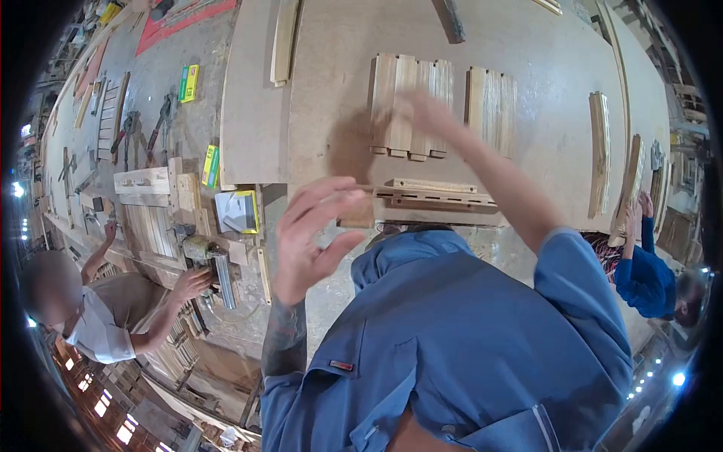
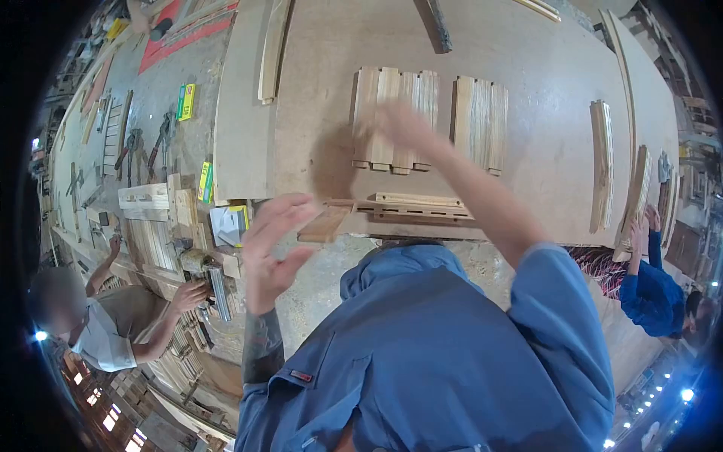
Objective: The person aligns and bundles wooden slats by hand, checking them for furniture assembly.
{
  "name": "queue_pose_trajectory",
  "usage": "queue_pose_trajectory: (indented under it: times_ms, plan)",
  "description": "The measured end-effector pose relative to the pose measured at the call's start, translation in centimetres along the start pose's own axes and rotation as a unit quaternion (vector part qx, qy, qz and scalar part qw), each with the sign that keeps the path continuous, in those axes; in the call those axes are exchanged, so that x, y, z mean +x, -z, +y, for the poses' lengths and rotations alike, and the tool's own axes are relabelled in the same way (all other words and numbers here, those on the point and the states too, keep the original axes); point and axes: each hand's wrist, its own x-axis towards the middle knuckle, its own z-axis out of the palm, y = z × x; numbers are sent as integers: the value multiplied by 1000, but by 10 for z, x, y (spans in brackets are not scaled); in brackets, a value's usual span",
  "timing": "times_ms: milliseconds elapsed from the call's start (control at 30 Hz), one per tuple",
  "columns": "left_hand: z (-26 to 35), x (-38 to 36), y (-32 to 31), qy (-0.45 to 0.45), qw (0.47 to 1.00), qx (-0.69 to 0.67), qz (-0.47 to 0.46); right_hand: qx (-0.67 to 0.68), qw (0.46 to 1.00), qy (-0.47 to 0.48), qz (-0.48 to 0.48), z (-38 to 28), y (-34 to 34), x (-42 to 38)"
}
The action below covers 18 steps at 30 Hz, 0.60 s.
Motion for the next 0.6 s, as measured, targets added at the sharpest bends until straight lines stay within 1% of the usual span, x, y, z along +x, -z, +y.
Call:
queue_pose_trajectory:
  times_ms: [33,67,133,167,233,267,300,333,367,400,433,500,533,567,600]
  plan:
    - [11,7,4,12,999,21,33,2,999,-41,4,28,15,40]
    - [21,14,5,19,999,22,32,-165,978,-87,94,42,22,65]
    - [38,29,1,17,991,-41,123,-181,966,-92,160,60,21,82]
    - [41,35,-3,20,992,-39,121,-178,967,-93,157,62,13,80]
    - [43,42,-14,19,987,-126,97,-346,929,-10,133,46,6,61]
    - [39,42,-22,34,984,-150,87,-345,930,-10,128,39,12,51]
    - [37,42,-27,36,984,-151,86,-105,986,-52,115,29,27,41]
    - [35,42,-32,72,972,-207,81,141,981,-90,97,18,38,32]
    - [34,42,-37,107,956,-262,75,141,981,-91,100,2,41,13]
    - [32,42,-42,120,941,-304,87,269,953,-65,120,-20,41,-18]
    - [29,42,-44,117,941,-305,87,391,909,-36,138,-38,37,-44]
    - [24,41,-48,141,940,-300,82,261,961,-86,31,-46,6,-88]
    - [19,41,-51,108,951,-277,86,261,961,-87,33,-51,2,-103]
    - [17,41,-52,106,951,-277,87,268,957,-100,45,-54,1,-113]
    - [16,39,-52,106,964,-229,83,276,953,-110,54,-59,-1,-120]
